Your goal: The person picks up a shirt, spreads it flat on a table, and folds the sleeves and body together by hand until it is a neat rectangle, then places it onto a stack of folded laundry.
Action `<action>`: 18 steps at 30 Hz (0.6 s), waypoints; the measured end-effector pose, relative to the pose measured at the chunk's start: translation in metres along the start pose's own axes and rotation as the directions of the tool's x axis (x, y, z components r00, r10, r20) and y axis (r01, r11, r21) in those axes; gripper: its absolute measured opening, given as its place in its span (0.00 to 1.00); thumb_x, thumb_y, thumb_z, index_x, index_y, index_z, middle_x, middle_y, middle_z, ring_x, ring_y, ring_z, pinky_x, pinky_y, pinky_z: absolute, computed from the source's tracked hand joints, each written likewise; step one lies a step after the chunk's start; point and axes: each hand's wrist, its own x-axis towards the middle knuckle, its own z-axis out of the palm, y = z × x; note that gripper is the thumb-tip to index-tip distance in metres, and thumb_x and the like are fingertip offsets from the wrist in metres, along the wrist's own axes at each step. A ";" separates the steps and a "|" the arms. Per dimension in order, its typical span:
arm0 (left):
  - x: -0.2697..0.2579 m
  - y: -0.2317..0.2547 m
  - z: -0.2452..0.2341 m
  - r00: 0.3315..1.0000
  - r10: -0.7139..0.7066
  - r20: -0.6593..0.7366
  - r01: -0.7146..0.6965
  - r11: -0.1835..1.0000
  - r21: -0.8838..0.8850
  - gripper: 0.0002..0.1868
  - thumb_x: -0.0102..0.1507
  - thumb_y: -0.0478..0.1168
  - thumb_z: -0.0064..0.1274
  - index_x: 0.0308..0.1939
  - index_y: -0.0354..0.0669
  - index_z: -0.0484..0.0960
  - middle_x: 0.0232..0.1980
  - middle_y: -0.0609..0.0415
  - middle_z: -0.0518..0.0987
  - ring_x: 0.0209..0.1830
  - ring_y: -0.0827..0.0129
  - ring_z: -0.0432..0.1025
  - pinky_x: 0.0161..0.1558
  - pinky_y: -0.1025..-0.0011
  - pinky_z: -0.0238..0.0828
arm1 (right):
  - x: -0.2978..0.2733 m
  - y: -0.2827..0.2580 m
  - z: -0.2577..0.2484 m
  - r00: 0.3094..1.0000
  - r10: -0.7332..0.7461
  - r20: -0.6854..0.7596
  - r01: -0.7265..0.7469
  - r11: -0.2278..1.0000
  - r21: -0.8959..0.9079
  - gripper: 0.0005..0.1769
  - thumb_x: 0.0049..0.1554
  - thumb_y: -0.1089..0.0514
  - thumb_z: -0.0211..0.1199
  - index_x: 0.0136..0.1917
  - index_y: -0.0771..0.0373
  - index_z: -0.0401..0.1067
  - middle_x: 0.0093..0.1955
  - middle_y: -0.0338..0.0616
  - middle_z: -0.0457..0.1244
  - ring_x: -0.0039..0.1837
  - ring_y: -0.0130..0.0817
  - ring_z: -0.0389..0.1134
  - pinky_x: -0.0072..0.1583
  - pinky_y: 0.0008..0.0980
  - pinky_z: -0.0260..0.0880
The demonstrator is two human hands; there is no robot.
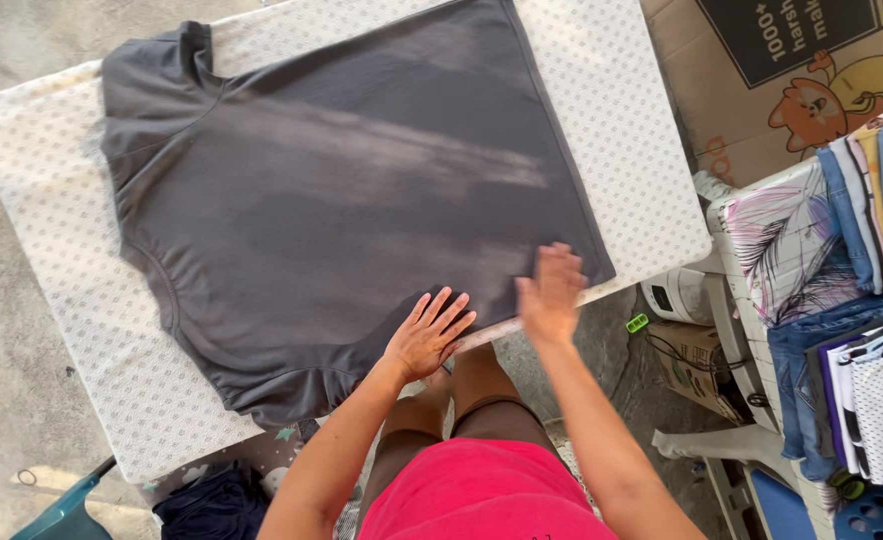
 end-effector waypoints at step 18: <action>-0.006 -0.179 -0.079 0.686 -0.640 -0.345 0.704 0.703 0.096 0.40 0.66 0.58 0.49 0.80 0.51 0.59 0.84 0.48 0.51 0.84 0.49 0.42 0.76 0.42 0.36 | 0.122 0.020 -0.016 0.975 -0.028 0.219 0.013 0.997 0.070 0.36 0.64 0.40 0.50 0.82 0.50 0.52 0.85 0.41 0.47 0.85 0.45 0.46 0.83 0.47 0.43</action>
